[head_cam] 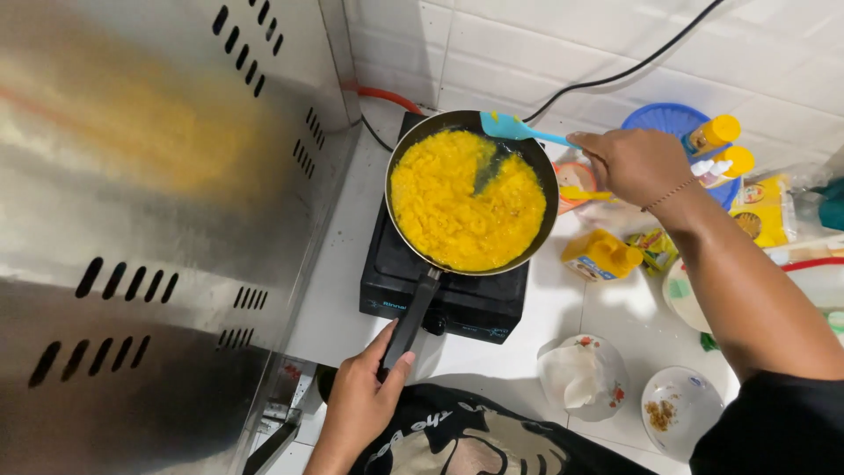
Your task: Stirring pineapple jam in a pan on a stove and weighing ingredients into a plastic bag using a digital scale.
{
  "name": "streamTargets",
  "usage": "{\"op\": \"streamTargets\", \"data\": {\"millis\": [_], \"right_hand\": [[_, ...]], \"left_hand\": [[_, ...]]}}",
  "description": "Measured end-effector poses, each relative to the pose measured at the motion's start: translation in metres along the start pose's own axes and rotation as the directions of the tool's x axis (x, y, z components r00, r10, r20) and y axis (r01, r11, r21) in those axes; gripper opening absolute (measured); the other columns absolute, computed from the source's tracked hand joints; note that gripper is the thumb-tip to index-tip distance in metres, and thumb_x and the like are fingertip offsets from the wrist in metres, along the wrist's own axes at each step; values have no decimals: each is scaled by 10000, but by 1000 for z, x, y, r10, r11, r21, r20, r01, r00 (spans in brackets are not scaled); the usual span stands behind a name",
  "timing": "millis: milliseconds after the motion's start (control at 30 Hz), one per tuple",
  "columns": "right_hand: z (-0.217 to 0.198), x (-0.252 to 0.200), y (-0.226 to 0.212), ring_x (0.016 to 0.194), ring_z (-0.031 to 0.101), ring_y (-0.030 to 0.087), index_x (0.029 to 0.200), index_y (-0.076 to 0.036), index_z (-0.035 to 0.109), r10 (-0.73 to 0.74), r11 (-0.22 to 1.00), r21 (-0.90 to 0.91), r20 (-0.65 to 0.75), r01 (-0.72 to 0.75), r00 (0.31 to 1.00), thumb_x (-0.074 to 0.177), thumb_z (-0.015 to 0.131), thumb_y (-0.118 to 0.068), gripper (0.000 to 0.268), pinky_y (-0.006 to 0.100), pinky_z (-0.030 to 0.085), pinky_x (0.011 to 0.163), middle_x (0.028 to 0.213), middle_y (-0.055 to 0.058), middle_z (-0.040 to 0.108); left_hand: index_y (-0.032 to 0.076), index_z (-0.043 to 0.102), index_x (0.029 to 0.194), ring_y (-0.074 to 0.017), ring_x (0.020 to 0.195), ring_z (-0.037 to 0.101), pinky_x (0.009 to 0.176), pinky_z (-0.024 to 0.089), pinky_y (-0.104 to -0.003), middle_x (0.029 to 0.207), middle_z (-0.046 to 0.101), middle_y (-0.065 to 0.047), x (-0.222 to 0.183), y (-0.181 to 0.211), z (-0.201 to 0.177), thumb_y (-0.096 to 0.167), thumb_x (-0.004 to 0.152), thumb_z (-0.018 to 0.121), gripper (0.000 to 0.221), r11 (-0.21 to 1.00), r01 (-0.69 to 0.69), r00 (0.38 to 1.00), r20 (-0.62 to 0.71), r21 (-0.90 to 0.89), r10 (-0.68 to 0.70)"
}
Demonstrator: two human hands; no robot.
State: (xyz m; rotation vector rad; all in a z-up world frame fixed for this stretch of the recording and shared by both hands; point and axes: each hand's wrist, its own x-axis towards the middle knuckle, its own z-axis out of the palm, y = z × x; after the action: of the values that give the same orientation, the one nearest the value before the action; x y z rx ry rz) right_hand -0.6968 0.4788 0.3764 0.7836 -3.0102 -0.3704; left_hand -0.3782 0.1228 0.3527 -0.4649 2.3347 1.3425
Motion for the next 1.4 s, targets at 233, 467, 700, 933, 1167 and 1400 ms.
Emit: {"op": "streamTargets", "data": {"millis": [233,467,700,933,1167,1400], "right_hand": [[26,66,-22,906,704,446,1474,-359,602,-137,966,223,20,129,990,1076,445,-351,428,536,523,679,1103,143,766],[36,55,-35,996,679,335,1435,-336,602,-350,895,283,-37,346,936,1025,491,-229,438,491,517,702,1160,9,700],[15,-20,6,850,718,281,1434,-404,595,-494,869,-137,-155,476,856,902,684,-268,556,380,508,488,1110,-81,704],[37,-47,29,704,676,276,1447,-389,661,-173,961,-250,-233,113,957,886,623,-155,610,427,389,370,906,-63,626],[36,-96,-31,1042,690,392,1381,-238,645,35,970,233,173,-75,984,1059,381,-309,422,522,548,793,1195,117,746],[3,-104,-115,769,701,405,1311,-301,710,95,920,383,-25,-78,995,1018,474,-274,377,542,532,570,920,96,775]], "left_hand": [[284,547,1502,-133,504,528,537,452,-295,685,669,6,2,-4,1,413,962,588,557,1000,29,999,15,-8,-29],[260,542,1503,-133,467,505,499,423,-314,627,666,11,1,-5,3,427,956,587,574,1000,0,1000,-10,28,0],[264,541,1491,-146,466,541,502,448,-318,656,692,3,2,-4,0,445,957,563,564,996,-37,999,-11,83,38],[274,539,1475,-201,545,652,564,538,-357,734,749,-8,2,-2,0,451,956,569,550,985,-58,998,-18,161,62],[296,540,1464,-189,506,612,541,520,-361,695,720,2,2,-2,-2,452,959,548,529,985,-48,999,4,164,48],[243,536,1462,-222,503,611,509,484,-380,642,683,-24,6,-12,1,455,967,539,539,969,-131,991,0,208,134]]}}
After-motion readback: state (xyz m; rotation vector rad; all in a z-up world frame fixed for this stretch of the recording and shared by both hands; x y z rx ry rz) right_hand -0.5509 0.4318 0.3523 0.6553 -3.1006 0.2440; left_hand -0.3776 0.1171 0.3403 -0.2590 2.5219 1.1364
